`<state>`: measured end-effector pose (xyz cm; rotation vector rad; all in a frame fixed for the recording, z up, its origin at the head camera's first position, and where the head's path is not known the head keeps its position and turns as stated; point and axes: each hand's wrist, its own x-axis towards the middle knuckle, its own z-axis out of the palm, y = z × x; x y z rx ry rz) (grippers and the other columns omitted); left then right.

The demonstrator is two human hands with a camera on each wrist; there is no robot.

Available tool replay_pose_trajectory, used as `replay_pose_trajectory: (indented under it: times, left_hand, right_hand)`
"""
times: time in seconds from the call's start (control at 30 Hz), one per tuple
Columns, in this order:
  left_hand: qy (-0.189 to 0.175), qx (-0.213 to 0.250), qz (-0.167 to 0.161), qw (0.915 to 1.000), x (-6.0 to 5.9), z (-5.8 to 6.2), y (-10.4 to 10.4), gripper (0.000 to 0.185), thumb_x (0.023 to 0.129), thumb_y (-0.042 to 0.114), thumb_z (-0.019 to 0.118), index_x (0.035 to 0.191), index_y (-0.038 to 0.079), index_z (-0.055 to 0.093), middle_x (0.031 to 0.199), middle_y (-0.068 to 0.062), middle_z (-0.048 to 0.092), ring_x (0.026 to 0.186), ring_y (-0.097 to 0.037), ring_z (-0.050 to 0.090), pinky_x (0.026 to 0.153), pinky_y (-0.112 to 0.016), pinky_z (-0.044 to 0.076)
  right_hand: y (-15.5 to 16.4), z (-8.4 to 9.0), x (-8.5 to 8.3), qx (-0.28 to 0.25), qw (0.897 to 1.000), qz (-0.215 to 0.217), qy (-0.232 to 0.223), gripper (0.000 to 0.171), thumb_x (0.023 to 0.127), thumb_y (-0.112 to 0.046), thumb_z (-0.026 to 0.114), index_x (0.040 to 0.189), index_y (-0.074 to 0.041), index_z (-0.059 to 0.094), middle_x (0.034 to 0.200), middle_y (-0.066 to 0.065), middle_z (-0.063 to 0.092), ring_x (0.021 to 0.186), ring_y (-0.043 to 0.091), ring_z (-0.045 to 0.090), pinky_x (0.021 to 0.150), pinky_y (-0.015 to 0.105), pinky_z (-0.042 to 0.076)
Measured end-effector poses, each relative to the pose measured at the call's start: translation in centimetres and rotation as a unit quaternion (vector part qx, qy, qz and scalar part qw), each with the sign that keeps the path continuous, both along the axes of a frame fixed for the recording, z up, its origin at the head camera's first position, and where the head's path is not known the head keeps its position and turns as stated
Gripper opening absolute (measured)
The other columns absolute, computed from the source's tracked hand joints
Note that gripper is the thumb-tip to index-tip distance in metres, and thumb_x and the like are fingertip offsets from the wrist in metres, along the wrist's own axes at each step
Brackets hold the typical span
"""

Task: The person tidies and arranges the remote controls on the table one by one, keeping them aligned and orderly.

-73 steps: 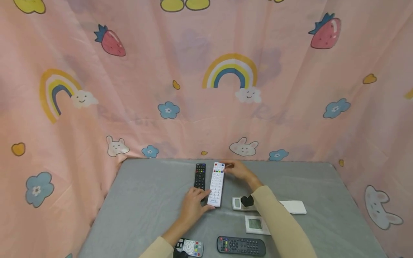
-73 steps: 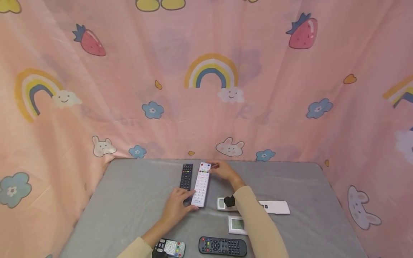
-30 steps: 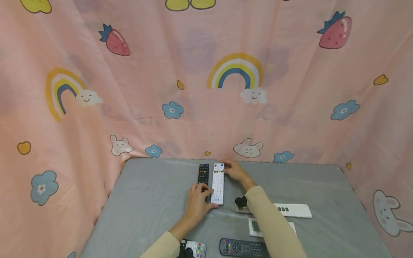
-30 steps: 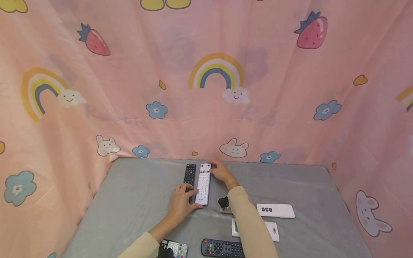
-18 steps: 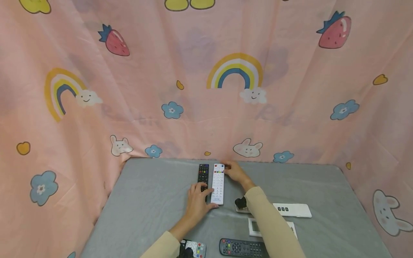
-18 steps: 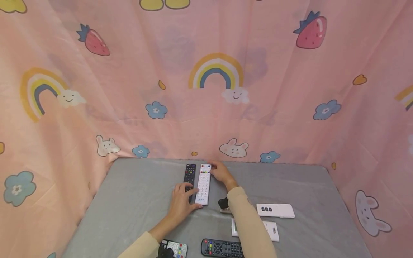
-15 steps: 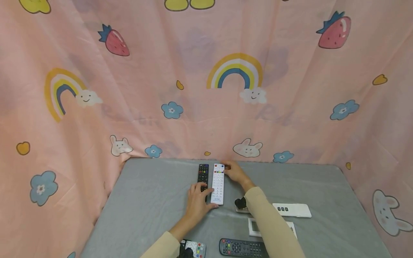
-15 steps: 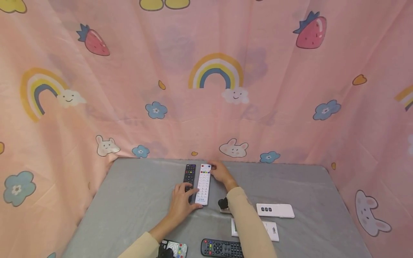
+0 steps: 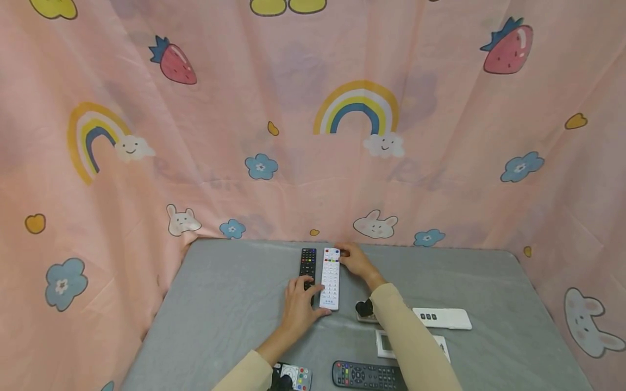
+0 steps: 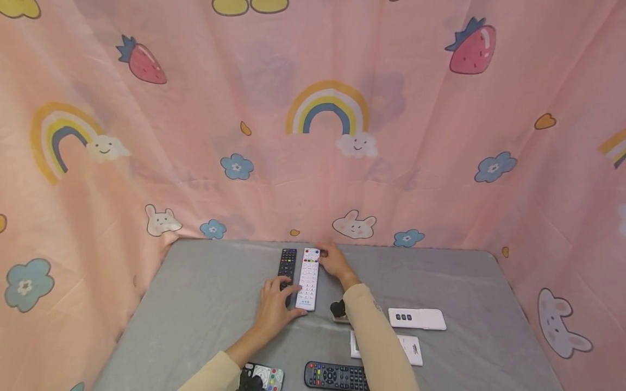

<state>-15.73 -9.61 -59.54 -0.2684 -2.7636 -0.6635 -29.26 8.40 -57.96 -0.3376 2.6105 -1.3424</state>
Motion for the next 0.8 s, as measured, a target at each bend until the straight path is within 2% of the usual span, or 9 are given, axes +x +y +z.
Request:
replay_pose_trajectory:
  times: [0.27,0.37,0.5,0.63,0.8]
  left_hand:
    - [-0.014,0.035,-0.009,0.9993,0.0,0.4,-0.4,0.061,0.06,0.045,0.091,0.114,0.021,0.074,0.124,-0.005,0.058,0.113,-0.024,0.047,0.094,-0.043,0.041]
    - [-0.007,0.061,-0.012,0.998,0.0,1.0,-0.9,0.059,0.062,0.039,0.092,0.114,0.018,0.073,0.122,-0.005,0.058,0.112,-0.025,0.047,0.096,-0.046,0.04]
    - [0.006,0.079,-0.017,0.9967,0.4,2.0,-1.8,0.056,0.064,0.032,0.092,0.114,0.016,0.073,0.119,-0.005,0.06,0.111,-0.025,0.05,0.097,-0.048,0.04]
    - [0.011,0.077,-0.028,0.9966,1.4,2.3,-2.8,0.053,0.066,0.028,0.091,0.114,0.017,0.072,0.115,-0.003,0.061,0.107,-0.022,0.051,0.093,-0.045,0.042]
    - [0.01,0.081,-0.05,0.9954,2.7,2.0,-4.0,0.051,0.07,0.027,0.089,0.117,0.018,0.071,0.114,-0.002,0.063,0.107,-0.02,0.053,0.093,-0.041,0.045]
  right_hand:
    - [0.2,0.3,-0.1,0.01,1.0,0.006,-0.006,0.044,0.092,0.002,0.055,0.135,0.005,0.054,0.135,0.026,0.054,0.116,0.036,0.054,0.105,0.054,0.044]
    - [0.5,0.9,-0.2,0.011,1.0,0.016,0.013,0.045,0.089,0.003,0.056,0.134,0.008,0.054,0.135,0.028,0.054,0.115,0.039,0.055,0.103,0.055,0.046]
    - [1.3,1.9,0.0,0.008,0.999,0.024,0.021,0.046,0.089,0.002,0.055,0.135,0.006,0.054,0.135,0.027,0.053,0.115,0.04,0.057,0.099,0.054,0.049]
    - [2.6,3.0,1.2,-0.007,0.999,0.045,0.023,0.044,0.093,-0.003,0.055,0.137,0.004,0.052,0.138,0.027,0.053,0.119,0.043,0.057,0.099,0.054,0.05]
    - [4.9,3.8,4.0,-0.006,0.996,0.082,0.047,0.042,0.096,-0.004,0.056,0.137,0.004,0.052,0.137,0.026,0.055,0.115,0.04,0.059,0.097,0.053,0.051]
